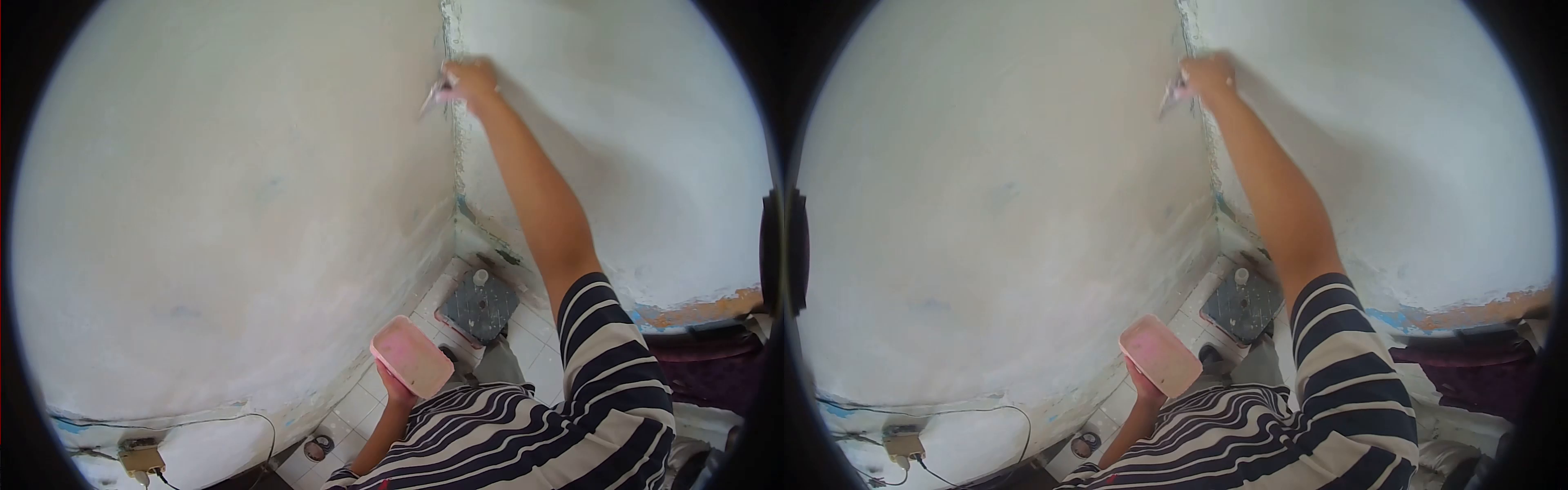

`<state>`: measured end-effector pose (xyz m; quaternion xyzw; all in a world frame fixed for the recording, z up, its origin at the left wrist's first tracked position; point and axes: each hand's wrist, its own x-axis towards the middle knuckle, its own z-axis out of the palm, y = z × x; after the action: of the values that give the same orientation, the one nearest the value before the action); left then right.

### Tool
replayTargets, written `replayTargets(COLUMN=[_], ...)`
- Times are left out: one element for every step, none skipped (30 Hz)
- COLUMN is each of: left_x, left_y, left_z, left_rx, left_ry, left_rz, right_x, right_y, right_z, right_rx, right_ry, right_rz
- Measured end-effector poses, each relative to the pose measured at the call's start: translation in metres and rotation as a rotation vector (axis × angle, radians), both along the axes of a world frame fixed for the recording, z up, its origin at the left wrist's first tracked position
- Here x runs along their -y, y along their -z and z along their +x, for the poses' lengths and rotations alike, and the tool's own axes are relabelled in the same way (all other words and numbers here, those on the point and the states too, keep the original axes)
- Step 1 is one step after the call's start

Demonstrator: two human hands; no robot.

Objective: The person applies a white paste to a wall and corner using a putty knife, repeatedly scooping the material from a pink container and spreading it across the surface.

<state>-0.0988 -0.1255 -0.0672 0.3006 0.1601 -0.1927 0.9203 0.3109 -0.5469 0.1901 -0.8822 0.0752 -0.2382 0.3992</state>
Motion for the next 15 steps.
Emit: replayTargets(left_x=[0.001, 0.001, 0.000, -0.002, -0.002, -0.002, 0.001, 0.004, 0.004, 0.004, 0.003, 0.002, 0.001, -0.001, -0.002], left_y=[-0.003, -0.006, -0.003, 0.001, 0.001, -0.001, -0.005, -0.008, -0.007, -0.003, 0.000, 0.001, 0.003, 0.002, 0.003], left_z=[0.000, -0.001, -0.002, -0.001, 0.001, 0.002, 0.003, 0.006, 0.008, 0.010, 0.010, 0.011, 0.013, 0.015, 0.016], left_rx=[0.007, 0.012, 0.008, -0.016, -0.035, -0.030, -0.019, -0.006, 0.004, 0.018, 0.030, 0.037, 0.040, 0.039, 0.042], left_ry=[0.006, 0.012, 0.011, 0.013, 0.016, 0.018, 0.020, 0.021, 0.016, 0.006, -0.004, -0.006, 0.001, 0.011, 0.017], left_rz=[0.010, 0.022, 0.016, 0.013, 0.011, 0.007, -0.002, -0.012, -0.015, -0.019, -0.020, -0.022, -0.025, -0.026, -0.026], right_x=[-0.030, -0.018, -0.016, -0.017, -0.015, -0.013, -0.005, 0.011, 0.021, 0.004, -0.012, 0.000, 0.015, 0.004, -0.010], right_y=[-0.063, -0.083, -0.096, -0.107, -0.111, -0.100, -0.079, -0.038, -0.001, 0.011, 0.024, 0.074, 0.117, 0.102, 0.088], right_z=[-0.050, -0.055, -0.068, -0.085, -0.099, -0.113, -0.120, -0.112, -0.100, -0.111, -0.124, -0.102, -0.083, -0.085, -0.085], right_rx=[0.192, 0.218, 0.213, 0.292, 0.375, 0.381, 0.389, 0.405, 0.418, 0.298, 0.172, 0.137, 0.103, 0.105, 0.025], right_ry=[0.062, -0.083, -0.083, -0.165, -0.248, -0.317, -0.390, -0.235, -0.080, 0.012, 0.105, 0.156, 0.209, 0.214, 0.240], right_rz=[0.559, 0.705, 0.699, 0.709, 0.717, 0.674, 0.627, 0.440, 0.254, 0.439, 0.622, 0.316, 0.011, 0.011, 0.379])
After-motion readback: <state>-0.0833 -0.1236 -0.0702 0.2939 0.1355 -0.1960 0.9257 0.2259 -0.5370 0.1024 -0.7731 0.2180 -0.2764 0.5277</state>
